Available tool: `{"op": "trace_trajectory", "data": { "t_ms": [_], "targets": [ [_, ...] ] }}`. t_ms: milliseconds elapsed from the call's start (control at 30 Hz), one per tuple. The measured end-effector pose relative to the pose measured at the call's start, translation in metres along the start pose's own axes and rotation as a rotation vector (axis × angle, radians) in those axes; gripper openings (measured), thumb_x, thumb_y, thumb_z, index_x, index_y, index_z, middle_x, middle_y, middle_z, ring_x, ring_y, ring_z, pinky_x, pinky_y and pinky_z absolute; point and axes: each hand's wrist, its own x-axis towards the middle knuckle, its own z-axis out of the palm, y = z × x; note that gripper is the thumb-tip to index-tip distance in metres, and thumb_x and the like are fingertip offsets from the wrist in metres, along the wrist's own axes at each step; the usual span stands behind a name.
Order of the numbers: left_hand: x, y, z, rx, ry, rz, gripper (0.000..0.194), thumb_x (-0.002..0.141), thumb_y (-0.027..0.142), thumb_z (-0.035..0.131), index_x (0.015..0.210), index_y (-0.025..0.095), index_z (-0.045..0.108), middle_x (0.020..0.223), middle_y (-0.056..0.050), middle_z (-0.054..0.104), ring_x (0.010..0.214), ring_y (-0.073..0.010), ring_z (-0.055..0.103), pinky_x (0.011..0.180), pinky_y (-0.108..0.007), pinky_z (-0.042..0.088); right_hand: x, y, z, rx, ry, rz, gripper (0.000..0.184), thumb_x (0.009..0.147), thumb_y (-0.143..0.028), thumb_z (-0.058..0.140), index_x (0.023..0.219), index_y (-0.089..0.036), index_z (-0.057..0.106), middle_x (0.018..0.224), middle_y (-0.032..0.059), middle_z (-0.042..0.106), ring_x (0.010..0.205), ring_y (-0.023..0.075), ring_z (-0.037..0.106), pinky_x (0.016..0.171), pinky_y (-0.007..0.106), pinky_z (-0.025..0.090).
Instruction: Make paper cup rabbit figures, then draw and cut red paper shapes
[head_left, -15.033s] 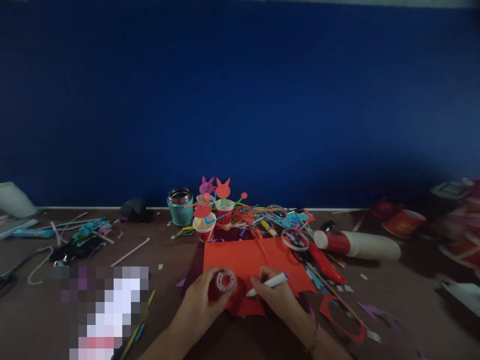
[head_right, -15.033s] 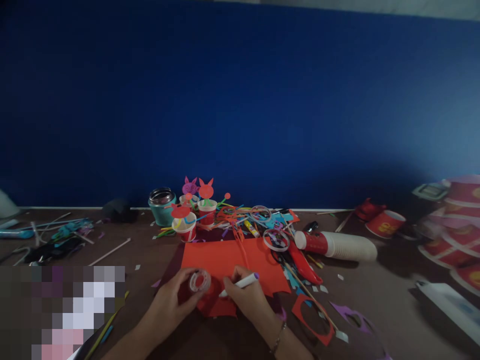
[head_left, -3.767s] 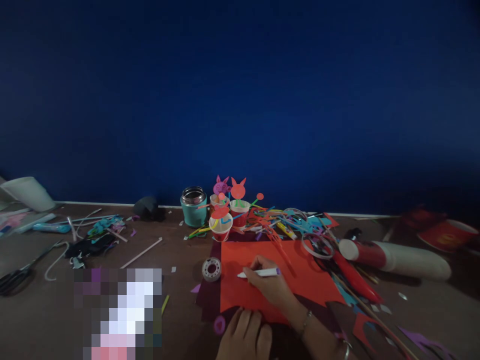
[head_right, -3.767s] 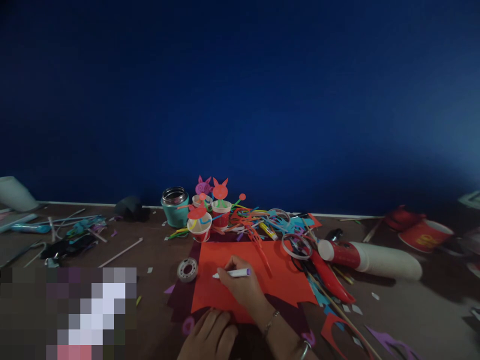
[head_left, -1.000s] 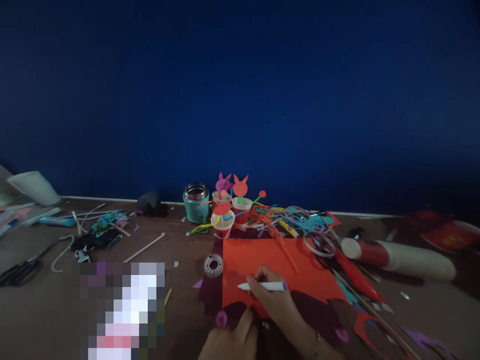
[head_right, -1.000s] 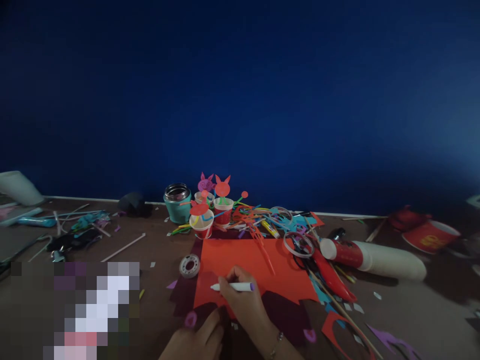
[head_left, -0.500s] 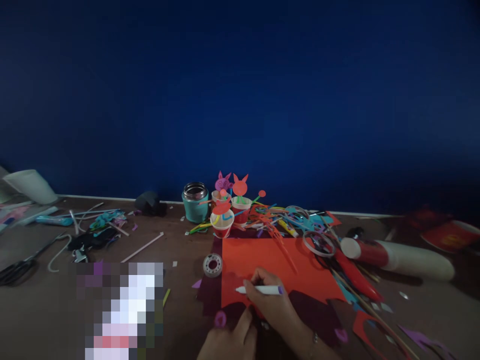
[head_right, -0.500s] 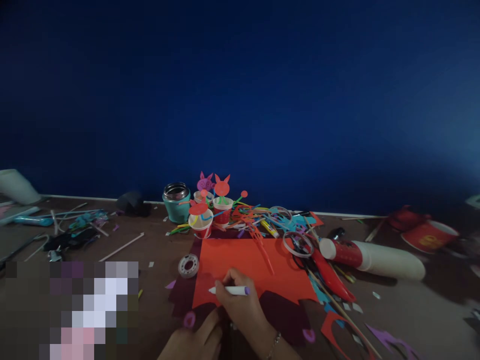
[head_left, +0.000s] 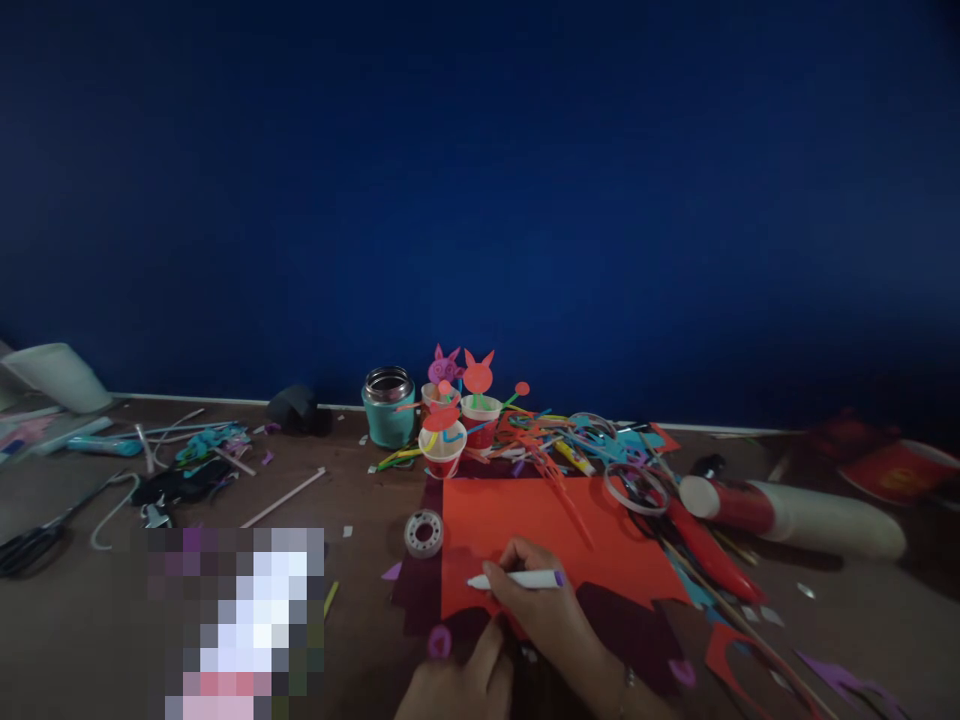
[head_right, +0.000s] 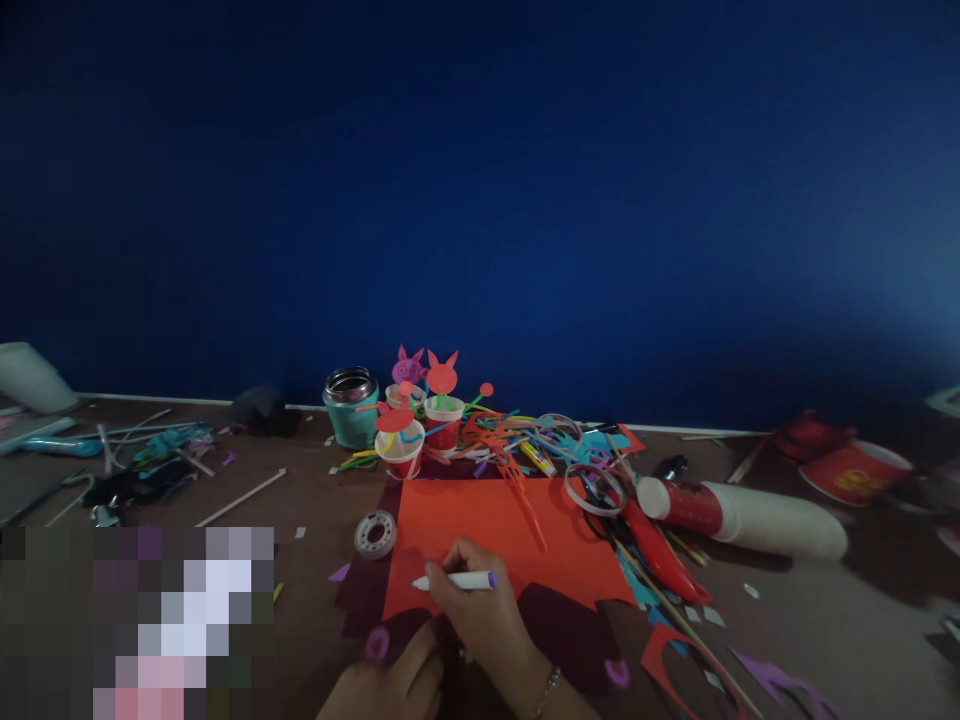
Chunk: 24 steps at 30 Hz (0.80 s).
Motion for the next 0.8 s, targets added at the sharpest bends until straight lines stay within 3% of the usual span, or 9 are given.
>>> {"op": "trace_trajectory", "data": {
  "t_ms": [233,400,567,667,800],
  "targets": [
    [0.000,-0.001,-0.002,-0.017,0.009,0.033,0.023,0.087,0.024,0.049,0.105,0.021,0.063,0.119,-0.008,0.062,0.053,-0.0122,0.064,0.050,-0.024,0.054,0.001,0.003,0.003,0.019,0.021,0.012,0.025,0.066,-0.032,0.061,0.052,-0.020,0.045,0.046,-0.0047,0.053,0.046,0.0094,0.045,0.044,0.021,0.031],
    [0.002,-0.002,-0.007,-0.040,-0.017,0.025,0.025,0.087,0.024,0.051,0.109,0.021,0.061,0.117,-0.009,0.063,0.057,-0.0148,0.065,0.056,-0.029,0.056,0.008,0.001,-0.010,0.354,0.082,0.111,0.030,0.067,-0.040,0.060,0.051,-0.021,0.042,0.042,-0.0024,0.055,0.041,0.0101,0.046,0.041,0.021,0.031],
    [0.001,-0.002,0.004,-0.060,0.014,0.035,0.033,0.089,0.026,0.047,0.120,0.018,0.055,0.122,-0.012,0.060,0.070,-0.0167,0.066,0.064,-0.031,0.056,0.005,-0.012,-0.035,0.598,0.158,0.214,0.027,0.066,-0.045,0.064,0.065,-0.018,0.058,0.058,0.0018,0.062,0.054,0.0142,0.057,0.050,0.024,0.043],
    [0.001,-0.002,0.010,-0.062,-0.011,0.046,0.033,0.090,0.027,0.044,0.121,0.017,0.054,0.122,-0.013,0.059,0.068,-0.0155,0.065,0.068,-0.033,0.055,-0.003,-0.013,-0.042,0.535,0.134,0.242,0.024,0.062,-0.039,0.069,0.061,-0.019,0.056,0.056,0.0002,0.061,0.053,0.0129,0.056,0.049,0.022,0.042],
    [0.001,-0.003,0.010,-0.092,-0.081,0.039,0.030,0.090,0.026,0.045,0.117,0.020,0.057,0.120,-0.011,0.060,0.070,-0.0165,0.065,0.067,-0.034,0.055,-0.008,0.000,-0.037,0.354,0.092,0.168,0.029,0.063,-0.039,0.066,0.055,-0.020,0.046,0.043,-0.0032,0.057,0.040,0.0087,0.046,0.040,0.019,0.032]
  ]
}}
